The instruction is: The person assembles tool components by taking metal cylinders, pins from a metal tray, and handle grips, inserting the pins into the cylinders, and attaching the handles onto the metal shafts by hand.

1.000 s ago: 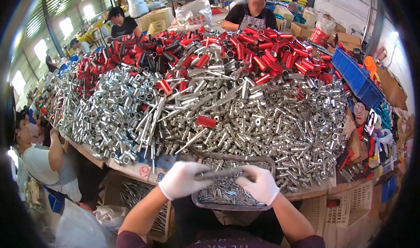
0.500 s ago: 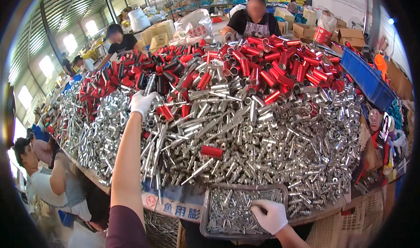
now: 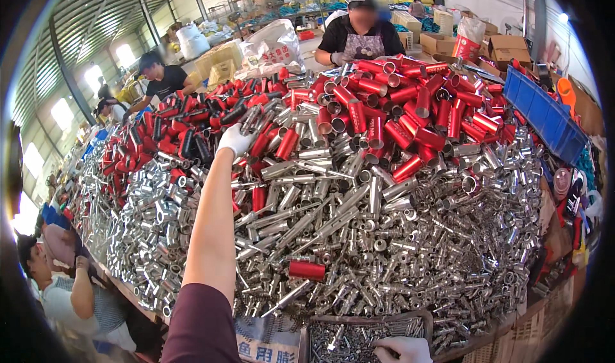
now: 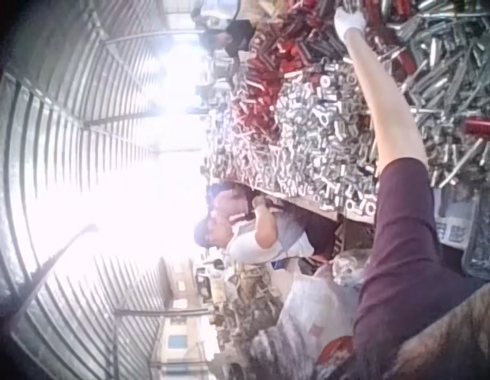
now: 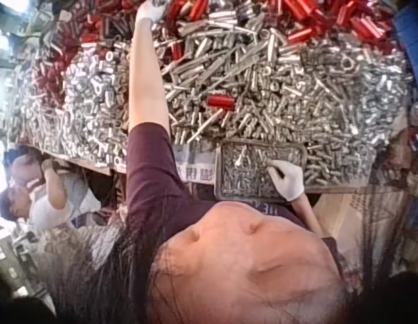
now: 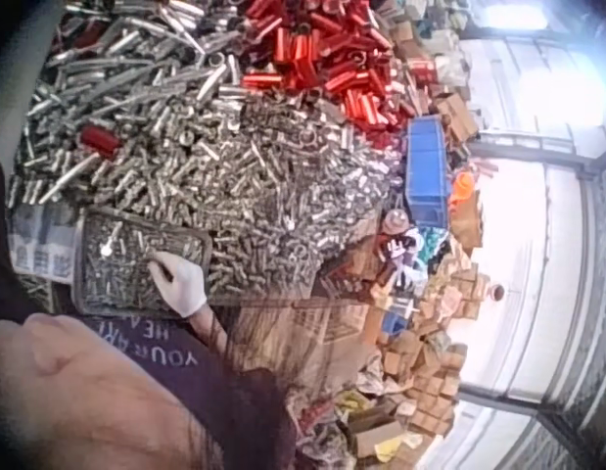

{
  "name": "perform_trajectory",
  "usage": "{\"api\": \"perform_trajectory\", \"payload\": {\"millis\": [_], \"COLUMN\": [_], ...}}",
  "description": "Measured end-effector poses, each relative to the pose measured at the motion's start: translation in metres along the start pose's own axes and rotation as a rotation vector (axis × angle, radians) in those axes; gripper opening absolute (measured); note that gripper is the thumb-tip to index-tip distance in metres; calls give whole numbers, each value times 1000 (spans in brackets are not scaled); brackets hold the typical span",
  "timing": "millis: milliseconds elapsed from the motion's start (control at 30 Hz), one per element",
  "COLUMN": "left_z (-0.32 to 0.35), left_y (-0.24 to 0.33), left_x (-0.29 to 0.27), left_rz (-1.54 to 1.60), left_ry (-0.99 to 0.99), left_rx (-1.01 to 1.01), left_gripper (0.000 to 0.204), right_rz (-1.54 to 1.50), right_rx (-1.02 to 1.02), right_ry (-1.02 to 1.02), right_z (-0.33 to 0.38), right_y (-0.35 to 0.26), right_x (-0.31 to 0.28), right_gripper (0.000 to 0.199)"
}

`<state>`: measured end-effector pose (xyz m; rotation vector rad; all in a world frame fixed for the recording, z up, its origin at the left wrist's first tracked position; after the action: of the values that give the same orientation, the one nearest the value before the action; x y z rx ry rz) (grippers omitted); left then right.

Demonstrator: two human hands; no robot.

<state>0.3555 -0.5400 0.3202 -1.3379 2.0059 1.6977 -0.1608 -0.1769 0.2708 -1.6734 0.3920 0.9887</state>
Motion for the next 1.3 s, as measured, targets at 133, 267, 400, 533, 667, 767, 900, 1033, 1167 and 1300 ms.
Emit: {"api": "perform_trajectory", "payload": {"millis": [133, 267, 400, 533, 667, 767, 900, 1033, 1167, 1300], "left_z": [-20, -6, 39, 68, 63, 58, 39, 35, 16, -15], "left_y": [-17, -41, -10, 81, 136, 164, 101, 23, -9, -17], "left_x": [10, 3, -31, -40, -46, -53, -72, -68, -35, -9], "left_rz": [-101, 225, 443, 573, 600, 725, 511, 260, 87, -102], "left_ry": [-109, -254, -305, -370, -436, -354, -94, 24, 43, 84], "left_rx": [-102, -240, -257, -160, -100, -72, -194, -279, -197, -119], "left_gripper": [46, 36, 21, 20, 30, 35, 40, 32, 33, 34], "right_rz": [-24, -41, -17, 0, 8, -7, -32, -18, -35, -49], "right_rx": [-1, 6, -33, -20, -49, -73, -62, -58, -43, -5], "right_ry": [-16, -29, -18, 38, 47, 89, 58, -8, -42, -72], "right_z": [-6, -5, -3, -3, -1, 1, -1, 0, -3, -7], "right_y": [-2, -4, 1, 6, 6, 8, 6, 4, 1, 2], "right_x": [-2, -4, 1, 7, 10, 7, 5, 2, -5, -3], "right_gripper": [15, 14, 14, 9, 7, 7, 7, 10, 12, 12]}}
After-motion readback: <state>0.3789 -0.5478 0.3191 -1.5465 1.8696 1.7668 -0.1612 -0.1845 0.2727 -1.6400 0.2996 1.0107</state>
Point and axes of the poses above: each hand's wrist, its own z-axis away from the middle knuckle, its own x-axis out of the palm, y = z × x, the point moved 5 cm from there along -z, towards the middle knuckle, and after that the axes turned 12 degrees about z, right-handed, at the moved point
